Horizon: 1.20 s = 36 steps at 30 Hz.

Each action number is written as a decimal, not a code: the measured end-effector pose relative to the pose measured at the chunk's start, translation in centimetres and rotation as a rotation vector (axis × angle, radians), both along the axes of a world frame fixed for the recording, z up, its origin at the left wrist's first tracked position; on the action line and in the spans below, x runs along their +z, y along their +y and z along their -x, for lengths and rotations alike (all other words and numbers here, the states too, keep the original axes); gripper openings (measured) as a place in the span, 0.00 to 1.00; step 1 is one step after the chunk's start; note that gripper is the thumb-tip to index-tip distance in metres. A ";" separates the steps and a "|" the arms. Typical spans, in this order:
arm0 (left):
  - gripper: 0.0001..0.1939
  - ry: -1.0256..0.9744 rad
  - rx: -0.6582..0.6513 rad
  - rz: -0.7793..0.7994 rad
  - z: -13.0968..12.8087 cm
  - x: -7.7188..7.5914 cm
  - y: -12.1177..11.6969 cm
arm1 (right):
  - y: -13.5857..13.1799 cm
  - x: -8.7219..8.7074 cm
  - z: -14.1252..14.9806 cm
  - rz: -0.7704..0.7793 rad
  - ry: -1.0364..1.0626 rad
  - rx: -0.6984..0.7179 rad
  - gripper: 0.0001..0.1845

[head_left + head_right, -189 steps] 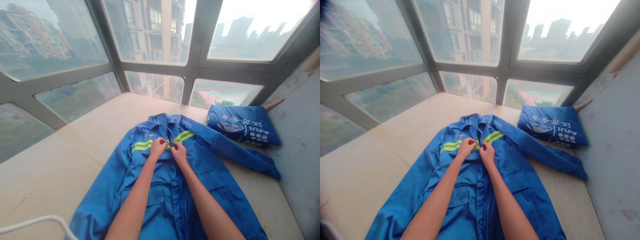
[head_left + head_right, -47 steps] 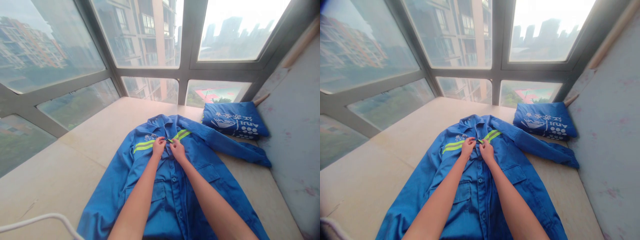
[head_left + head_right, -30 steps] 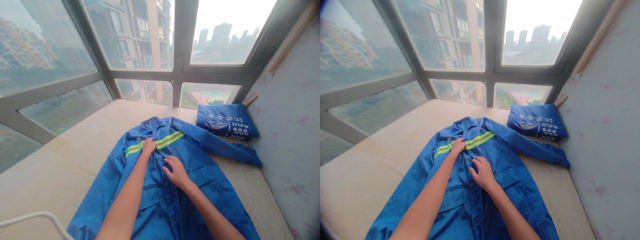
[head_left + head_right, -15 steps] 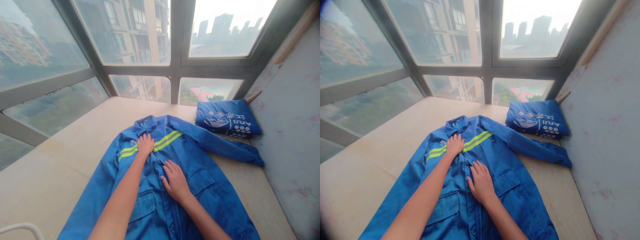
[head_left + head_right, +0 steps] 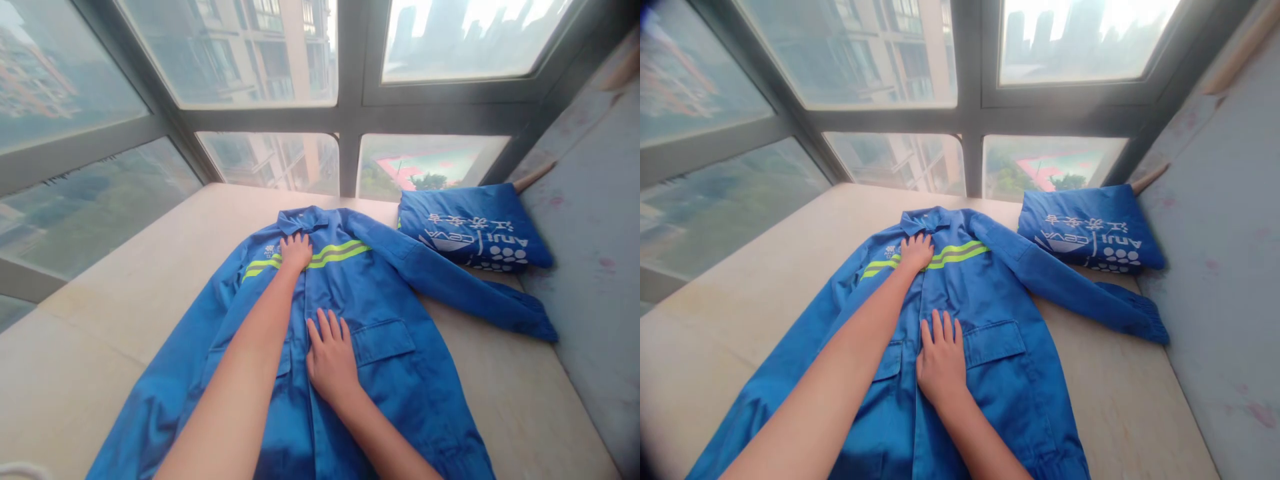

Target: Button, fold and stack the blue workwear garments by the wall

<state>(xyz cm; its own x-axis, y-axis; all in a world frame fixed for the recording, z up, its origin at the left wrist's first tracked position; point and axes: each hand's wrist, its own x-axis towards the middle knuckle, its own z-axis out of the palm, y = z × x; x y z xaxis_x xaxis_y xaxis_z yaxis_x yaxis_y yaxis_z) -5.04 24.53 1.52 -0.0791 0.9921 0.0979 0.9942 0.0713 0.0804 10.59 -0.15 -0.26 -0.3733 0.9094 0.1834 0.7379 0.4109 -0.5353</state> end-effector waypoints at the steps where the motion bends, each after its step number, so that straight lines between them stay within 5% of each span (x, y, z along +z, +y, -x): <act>1: 0.22 -0.001 0.000 -0.006 -0.5 0.3 0.5 | 1.4 0.1 0.8 -0.004 -0.017 -0.007 0.31; 3: 0.21 -0.006 -0.018 -0.019 -1.7 0.6 0.5 | 4.4 0.4 2.0 -0.012 -0.056 -0.014 0.30; 6: 0.22 -0.009 -0.080 -0.033 -2.9 0.8 -2.6 | 8.7 0.6 2.9 -0.020 -0.109 -0.030 0.29; 10: 0.27 0.029 -0.109 -0.075 -1.5 1.9 -10.8 | 13.4 0.6 2.7 -0.025 -0.118 -0.051 0.27; 14: 0.29 0.089 0.036 -0.054 2.5 3.1 -20.9 | 15.9 0.7 1.4 0.020 -0.071 -0.064 0.26; 18: 0.29 0.009 0.128 -0.151 6.6 1.9 -30.1 | 14.3 0.5 -1.4 0.070 -0.016 0.001 0.30; 23: 0.33 -0.225 0.041 -0.260 10.7 -0.6 -37.1 | 6.2 0.4 -8.4 0.018 0.041 0.108 0.28; 26: 0.36 -0.378 0.078 -0.243 12.4 -1.4 -39.1 | 1.0 0.0 -14.3 -0.070 0.042 0.064 0.33; 29: 0.36 -0.472 0.212 -0.257 13.3 -1.9 -38.9 | -2.4 -1.5 -19.6 -0.183 0.023 -0.139 0.38; 32: 0.32 -0.587 0.320 -0.321 12.9 -2.0 -36.7 | -3.5 -3.5 -22.4 -0.202 0.095 -0.318 0.36; 36: 0.27 -0.822 0.406 -0.481 11.0 -1.3 -33.3 | -2.2 -4.5 -22.1 -0.109 0.313 -0.450 0.31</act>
<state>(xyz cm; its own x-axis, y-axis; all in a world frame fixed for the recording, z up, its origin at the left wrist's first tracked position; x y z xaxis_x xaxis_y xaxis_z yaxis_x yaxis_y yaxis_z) -16.02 -8.76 0.24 -0.6205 0.7460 0.2418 0.5280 0.1695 0.8321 32.69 -2.37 -4.72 0.1348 0.9362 0.3247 0.6663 0.1569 -0.7290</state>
